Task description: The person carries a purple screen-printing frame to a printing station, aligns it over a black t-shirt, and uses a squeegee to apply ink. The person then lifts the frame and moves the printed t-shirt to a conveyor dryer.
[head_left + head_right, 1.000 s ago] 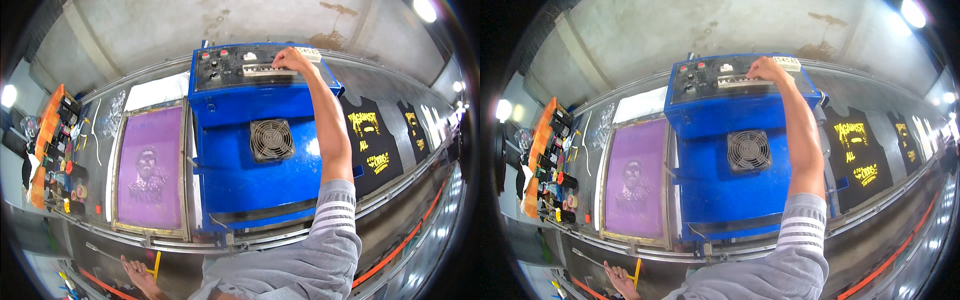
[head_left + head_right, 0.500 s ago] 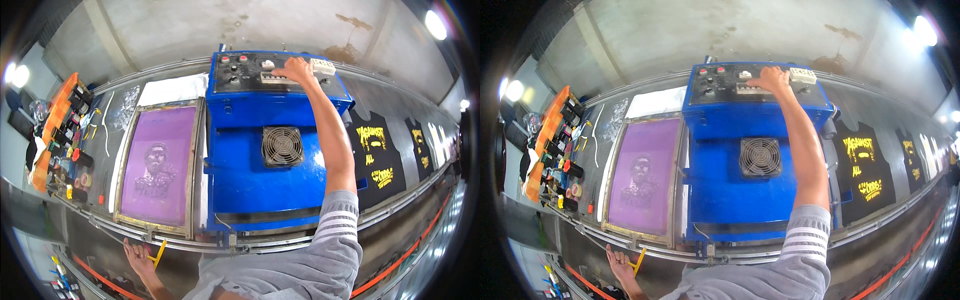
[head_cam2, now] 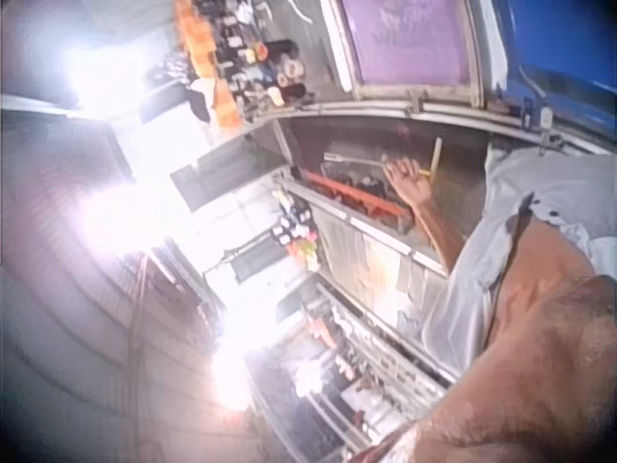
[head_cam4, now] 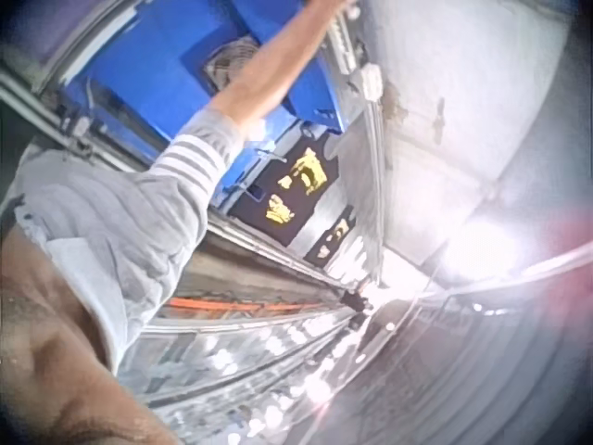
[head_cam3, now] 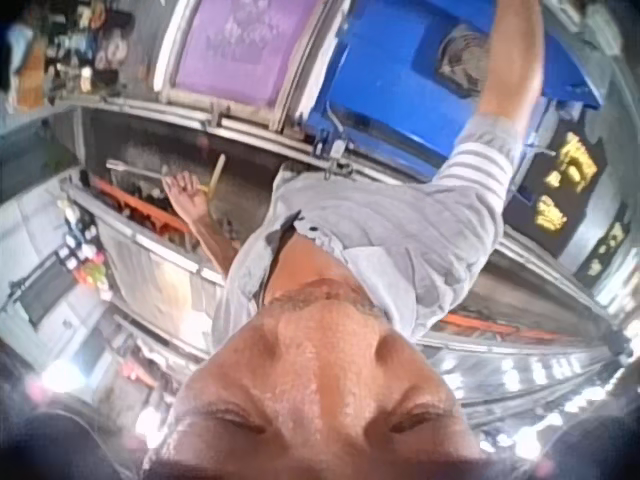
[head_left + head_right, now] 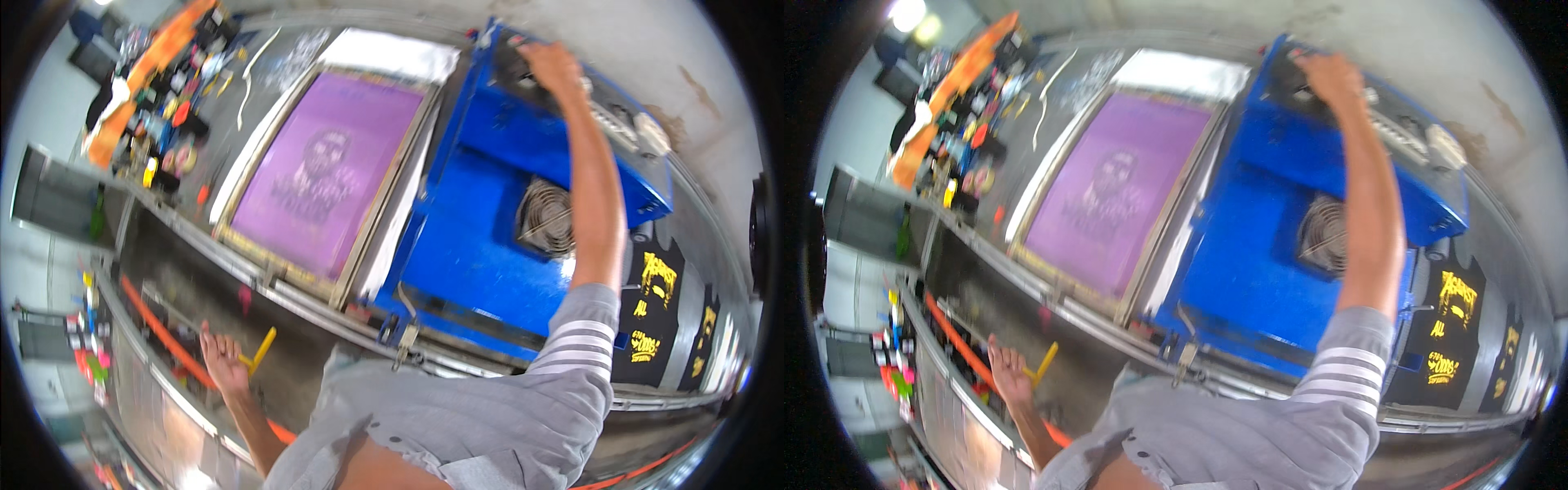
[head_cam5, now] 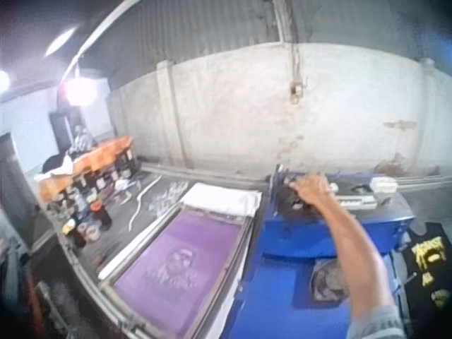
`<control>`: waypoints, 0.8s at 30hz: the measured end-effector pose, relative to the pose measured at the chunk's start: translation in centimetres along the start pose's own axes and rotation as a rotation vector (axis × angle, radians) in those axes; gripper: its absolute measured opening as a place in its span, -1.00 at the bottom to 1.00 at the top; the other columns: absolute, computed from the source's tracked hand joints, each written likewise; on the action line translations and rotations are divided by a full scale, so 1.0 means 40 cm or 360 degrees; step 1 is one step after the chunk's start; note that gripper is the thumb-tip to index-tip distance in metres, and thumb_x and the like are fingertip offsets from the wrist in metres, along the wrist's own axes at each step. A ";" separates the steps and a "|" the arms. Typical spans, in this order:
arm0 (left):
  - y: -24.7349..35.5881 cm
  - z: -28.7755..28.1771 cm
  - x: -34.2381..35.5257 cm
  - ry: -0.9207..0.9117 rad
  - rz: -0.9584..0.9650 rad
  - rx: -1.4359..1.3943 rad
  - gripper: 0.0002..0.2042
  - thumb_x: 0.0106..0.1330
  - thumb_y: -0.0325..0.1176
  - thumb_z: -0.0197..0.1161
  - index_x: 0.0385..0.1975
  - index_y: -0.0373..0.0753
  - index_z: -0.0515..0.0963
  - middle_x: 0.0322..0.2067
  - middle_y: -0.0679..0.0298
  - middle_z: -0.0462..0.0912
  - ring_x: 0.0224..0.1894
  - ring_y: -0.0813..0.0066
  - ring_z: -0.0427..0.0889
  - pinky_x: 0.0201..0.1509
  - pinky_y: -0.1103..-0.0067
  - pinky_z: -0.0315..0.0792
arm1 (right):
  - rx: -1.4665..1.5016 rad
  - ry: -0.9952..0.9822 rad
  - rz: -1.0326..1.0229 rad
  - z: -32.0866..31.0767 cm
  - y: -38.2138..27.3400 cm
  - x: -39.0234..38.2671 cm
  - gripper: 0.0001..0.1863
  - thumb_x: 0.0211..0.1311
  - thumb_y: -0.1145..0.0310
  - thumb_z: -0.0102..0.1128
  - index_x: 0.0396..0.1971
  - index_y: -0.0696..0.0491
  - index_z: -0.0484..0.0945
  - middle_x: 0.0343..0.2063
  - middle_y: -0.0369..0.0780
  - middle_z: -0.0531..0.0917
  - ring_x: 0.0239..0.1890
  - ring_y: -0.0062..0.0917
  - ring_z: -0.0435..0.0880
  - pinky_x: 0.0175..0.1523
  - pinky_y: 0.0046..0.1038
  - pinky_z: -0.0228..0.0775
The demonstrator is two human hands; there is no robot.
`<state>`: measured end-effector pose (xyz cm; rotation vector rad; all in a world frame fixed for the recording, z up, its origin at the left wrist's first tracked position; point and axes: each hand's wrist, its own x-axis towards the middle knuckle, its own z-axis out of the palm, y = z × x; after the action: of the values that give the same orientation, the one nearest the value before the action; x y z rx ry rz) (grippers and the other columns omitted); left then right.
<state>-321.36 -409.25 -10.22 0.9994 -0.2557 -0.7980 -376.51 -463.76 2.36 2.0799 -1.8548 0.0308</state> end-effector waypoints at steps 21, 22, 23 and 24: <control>-0.010 -0.197 0.134 -0.0501 -0.0361 -0.0058 -0.62 0.47 -0.34 0.12 0.24 -0.25 0.36 -0.59 0.48 0.11 -0.61 0.70 0.09 -0.55 0.69 0.07 | 0.1085 -0.1192 -0.0897 0.142 -0.839 -1.464 -0.74 0.29 0.25 0.06 -0.30 0.07 0.67 -0.14 0.00 0.60 0.04 -0.11 0.55 0.08 -0.18 0.47; -0.030 -0.242 0.144 -0.0576 -0.0361 -0.0073 -0.59 0.48 -0.32 0.12 0.26 -0.28 0.33 -0.59 0.48 0.11 -0.60 0.70 0.08 -0.54 0.68 0.06 | 0.1027 -0.0973 -0.0819 0.142 -0.847 -1.482 -0.75 0.28 0.27 0.05 -0.33 0.07 0.68 -0.13 0.02 0.60 0.05 -0.10 0.54 0.07 -0.18 0.48; -0.062 -0.286 0.153 -0.0654 -0.0391 -0.0099 -0.56 0.48 -0.30 0.13 0.29 -0.31 0.30 -0.58 0.48 0.10 -0.59 0.70 0.07 -0.54 0.68 0.05 | 0.1107 -0.1010 -0.0558 0.183 -0.852 -1.540 -0.74 0.31 0.26 0.03 -0.33 0.07 0.67 -0.13 0.02 0.60 0.05 -0.11 0.55 0.05 -0.15 0.49; -0.090 -0.291 0.172 -0.0547 -0.0523 -0.0114 -0.57 0.50 -0.26 0.11 0.27 -0.31 0.32 -0.57 0.46 0.12 -0.56 0.69 0.09 -0.52 0.68 0.05 | 0.1214 -0.1006 -0.0338 0.225 -0.860 -1.576 -0.72 0.33 0.25 0.02 -0.33 0.08 0.67 -0.12 0.01 0.61 0.06 -0.13 0.56 0.03 -0.13 0.49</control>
<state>-312.08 -407.53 -20.55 0.8430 -0.3601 -1.2732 -354.13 -403.05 -30.06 3.0850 -2.1754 0.0340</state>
